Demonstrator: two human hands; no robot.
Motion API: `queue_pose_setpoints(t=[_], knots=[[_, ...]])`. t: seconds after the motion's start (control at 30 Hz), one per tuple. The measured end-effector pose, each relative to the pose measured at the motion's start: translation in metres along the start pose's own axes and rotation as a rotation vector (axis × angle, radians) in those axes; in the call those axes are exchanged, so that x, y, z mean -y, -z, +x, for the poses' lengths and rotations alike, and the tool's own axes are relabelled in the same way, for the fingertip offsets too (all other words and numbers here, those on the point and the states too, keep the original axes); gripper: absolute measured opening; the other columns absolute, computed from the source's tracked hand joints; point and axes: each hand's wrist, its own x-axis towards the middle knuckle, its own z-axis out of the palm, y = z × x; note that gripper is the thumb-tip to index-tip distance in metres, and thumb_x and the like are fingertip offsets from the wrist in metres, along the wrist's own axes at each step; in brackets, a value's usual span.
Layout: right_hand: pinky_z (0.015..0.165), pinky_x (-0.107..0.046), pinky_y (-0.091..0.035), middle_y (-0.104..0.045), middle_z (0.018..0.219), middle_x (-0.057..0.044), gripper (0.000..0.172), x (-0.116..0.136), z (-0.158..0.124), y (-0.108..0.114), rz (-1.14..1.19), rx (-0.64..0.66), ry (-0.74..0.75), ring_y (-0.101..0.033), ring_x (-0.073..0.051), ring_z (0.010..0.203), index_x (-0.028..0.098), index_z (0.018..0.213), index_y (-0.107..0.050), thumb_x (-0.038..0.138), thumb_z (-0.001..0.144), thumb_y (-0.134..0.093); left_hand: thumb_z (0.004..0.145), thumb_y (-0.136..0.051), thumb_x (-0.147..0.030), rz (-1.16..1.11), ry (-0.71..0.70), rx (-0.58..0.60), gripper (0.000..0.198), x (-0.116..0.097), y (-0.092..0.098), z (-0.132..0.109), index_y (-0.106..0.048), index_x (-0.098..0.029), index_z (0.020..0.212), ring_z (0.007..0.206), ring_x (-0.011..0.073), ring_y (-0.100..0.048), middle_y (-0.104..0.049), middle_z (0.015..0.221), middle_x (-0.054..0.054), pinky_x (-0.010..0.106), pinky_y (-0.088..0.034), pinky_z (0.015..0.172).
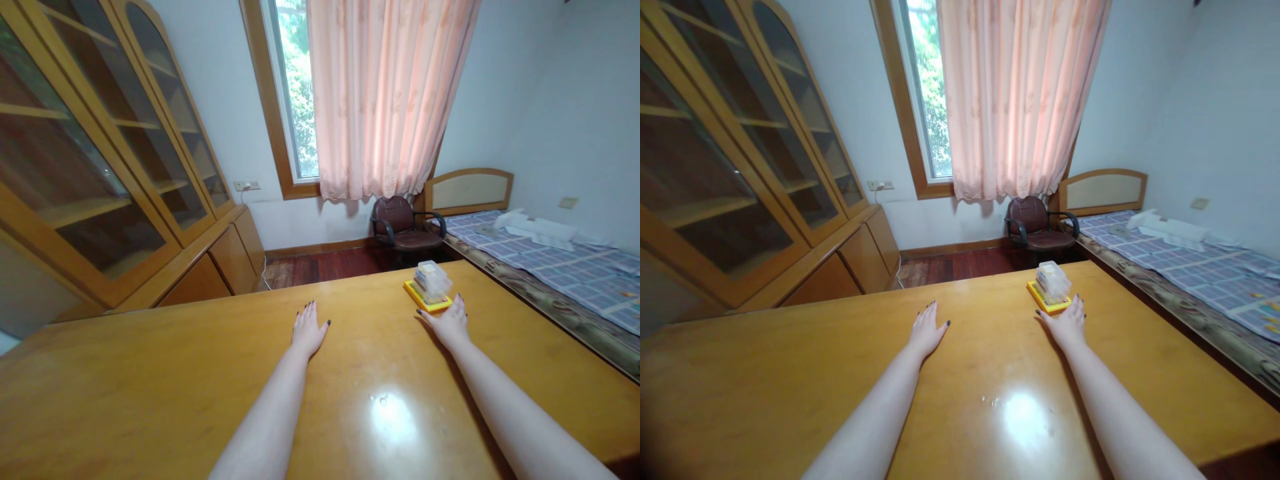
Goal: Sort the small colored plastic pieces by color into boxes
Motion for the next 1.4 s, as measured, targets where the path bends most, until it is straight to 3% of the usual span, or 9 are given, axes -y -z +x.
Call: queue_pose_setpoints(t=[0.13, 0.2, 0.3, 0.4, 0.57, 0.73, 0.97, 1.4], knots=[[0.103, -0.044, -0.023, -0.021, 0.141, -0.026, 0.102, -0.006, -0.038, 0.014, 0.076, -0.003, -0.003, -0.022, -0.035, 0.13, -0.001, 0.137, -0.007, 0.063, 0.069, -0.046, 0.083, -0.033, -0.048, 0.068, -0.046, 0.025, 0.064, 0.0, -0.004, -0.019, -0.027, -0.014, 0.137, 0.135, 0.0235, -0.016, -0.023, 0.145, 0.01, 0.042, -0.007, 0.11], [0.104, -0.046, -0.022, -0.023, 0.141, -0.024, 0.09, -0.002, -0.065, 0.02, 0.079, 0.037, 0.183, -0.02, -0.033, 0.131, 0.001, 0.137, -0.011, 0.058, 0.075, -0.041, 0.083, -0.034, -0.046, 0.1, 0.002, 0.0, 0.063, -0.005, -0.005, -0.029, -0.029, -0.013, 0.137, 0.134, 0.0251, -0.017, -0.021, 0.145, 0.012, 0.043, -0.009, 0.109], [0.107, -0.046, -0.02, -0.025, 0.143, -0.015, 0.077, 0.019, -0.103, 0.018, 0.07, 0.264, 0.577, -0.021, -0.029, 0.132, 0.012, 0.138, -0.023, 0.053, 0.077, -0.045, 0.082, -0.038, -0.04, 0.136, 0.071, -0.096, 0.062, -0.019, -0.005, -0.04, -0.026, -0.013, 0.137, 0.135, 0.0251, -0.013, -0.015, 0.147, 0.011, 0.042, -0.007, 0.11], [0.107, -0.049, -0.019, -0.025, 0.144, -0.014, 0.073, 0.052, -0.12, 0.003, 0.071, 0.325, 0.624, -0.02, -0.029, 0.133, 0.016, 0.138, -0.024, 0.052, 0.078, -0.045, 0.082, -0.037, -0.036, 0.125, 0.005, -0.142, 0.063, -0.033, -0.003, -0.043, -0.02, -0.015, 0.14, 0.136, 0.0218, -0.007, -0.013, 0.148, 0.007, 0.039, -0.002, 0.111], [0.108, -0.048, -0.009, -0.022, 0.145, -0.015, 0.071, 0.105, -0.102, -0.034, 0.052, 0.421, 0.609, -0.013, -0.028, 0.135, 0.011, 0.137, -0.027, 0.049, 0.079, -0.043, 0.082, -0.036, -0.04, 0.069, -0.006, -0.182, 0.069, -0.039, -0.004, -0.035, -0.011, -0.013, 0.141, 0.136, 0.0226, -0.001, -0.008, 0.149, 0.008, 0.04, 0.002, 0.111], [0.109, -0.044, -0.003, -0.018, 0.146, -0.015, 0.076, 0.132, -0.082, -0.054, 0.0, 0.476, 0.628, -0.01, -0.026, 0.136, 0.008, 0.138, -0.025, 0.054, 0.079, -0.039, 0.08, -0.036, -0.048, 0.01, 0.089, -0.14, 0.075, -0.035, -0.009, -0.02, -0.013, -0.008, 0.14, 0.136, 0.0271, 0.001, -0.008, 0.148, 0.014, 0.045, 0.001, 0.11], [0.107, -0.048, -0.002, -0.021, 0.145, -0.015, 0.077, 0.138, -0.077, -0.059, -0.088, 0.565, 0.62, -0.012, -0.028, 0.135, 0.009, 0.138, -0.027, 0.06, 0.08, -0.032, 0.079, -0.032, -0.054, -0.009, 0.053, -0.015, 0.075, -0.031, -0.017, -0.012, -0.022, -0.01, 0.138, 0.136, 0.028, -0.001, -0.014, 0.147, 0.015, 0.048, 0.004, 0.108], [0.108, -0.045, -0.002, -0.016, 0.147, -0.012, 0.079, 0.136, -0.079, -0.059, -0.239, 0.566, 0.634, -0.01, -0.025, 0.136, 0.009, 0.14, -0.019, 0.061, 0.081, -0.022, 0.081, -0.019, -0.059, 0.198, 0.079, 0.028, 0.077, -0.036, -0.019, -0.013, -0.017, -0.01, 0.14, 0.136, 0.027, -0.004, -0.011, 0.148, 0.01, 0.048, -0.005, 0.109]])
